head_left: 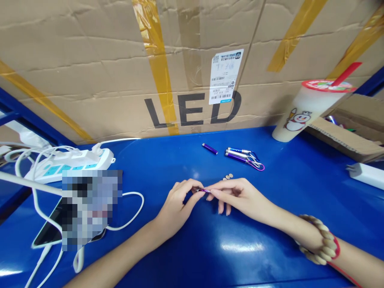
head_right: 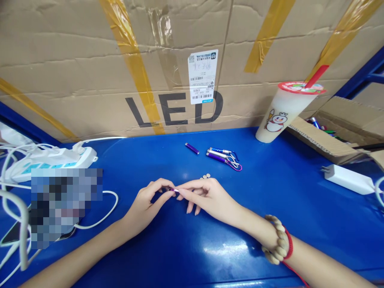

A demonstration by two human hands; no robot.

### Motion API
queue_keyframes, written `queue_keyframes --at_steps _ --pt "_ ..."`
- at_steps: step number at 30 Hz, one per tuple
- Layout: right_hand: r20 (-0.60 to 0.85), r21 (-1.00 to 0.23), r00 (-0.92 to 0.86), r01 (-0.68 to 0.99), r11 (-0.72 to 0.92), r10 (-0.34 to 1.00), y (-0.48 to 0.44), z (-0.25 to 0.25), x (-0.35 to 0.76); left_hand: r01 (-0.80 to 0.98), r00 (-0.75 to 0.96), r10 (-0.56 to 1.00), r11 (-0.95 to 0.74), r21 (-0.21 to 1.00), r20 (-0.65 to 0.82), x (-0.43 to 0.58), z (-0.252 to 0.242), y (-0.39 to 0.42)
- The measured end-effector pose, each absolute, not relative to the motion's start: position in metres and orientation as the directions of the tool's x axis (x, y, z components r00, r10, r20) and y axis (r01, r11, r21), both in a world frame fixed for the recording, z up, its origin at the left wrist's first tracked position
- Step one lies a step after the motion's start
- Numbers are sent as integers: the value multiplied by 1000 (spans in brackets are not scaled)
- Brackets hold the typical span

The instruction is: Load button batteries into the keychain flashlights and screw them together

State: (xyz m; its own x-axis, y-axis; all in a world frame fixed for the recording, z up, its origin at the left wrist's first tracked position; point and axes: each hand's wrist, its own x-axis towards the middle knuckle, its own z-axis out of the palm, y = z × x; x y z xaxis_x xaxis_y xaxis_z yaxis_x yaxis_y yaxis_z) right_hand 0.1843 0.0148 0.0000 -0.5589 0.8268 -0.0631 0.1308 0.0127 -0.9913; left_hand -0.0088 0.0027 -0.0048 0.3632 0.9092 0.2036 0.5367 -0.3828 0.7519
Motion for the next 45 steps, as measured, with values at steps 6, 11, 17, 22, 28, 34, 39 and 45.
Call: queue_keyframes --at_steps 6,11,17,22,28,34,39,45 --pt "208 -910 -519 209 359 829 15 1 189 483 287 933 -337 808 217 -9 -5 5" --pt "484 -689 -509 280 668 712 16 0 191 445 327 907 -395 804 264 -9 -7 6" --pt "438 -677 -501 363 641 746 16 -4 192 449 346 892 -429 784 289 -8 -6 6" --pt "414 -566 -608 410 715 677 17 -5 196 489 385 880 -449 748 278 -8 -4 5" --pt "367 -285 -714 524 803 596 13 -3 192 465 392 877 -451 762 280 -8 -4 3" --pt "387 -110 -739 557 823 552 8 -3 185 447 359 903 -389 806 236 -5 -6 1" --pt "426 -87 -733 550 830 530 10 -5 185 442 340 916 -355 824 212 -5 -6 -1" --pt "520 -124 -680 539 833 517 8 -6 185 378 315 933 -291 879 174 -4 -4 -2"
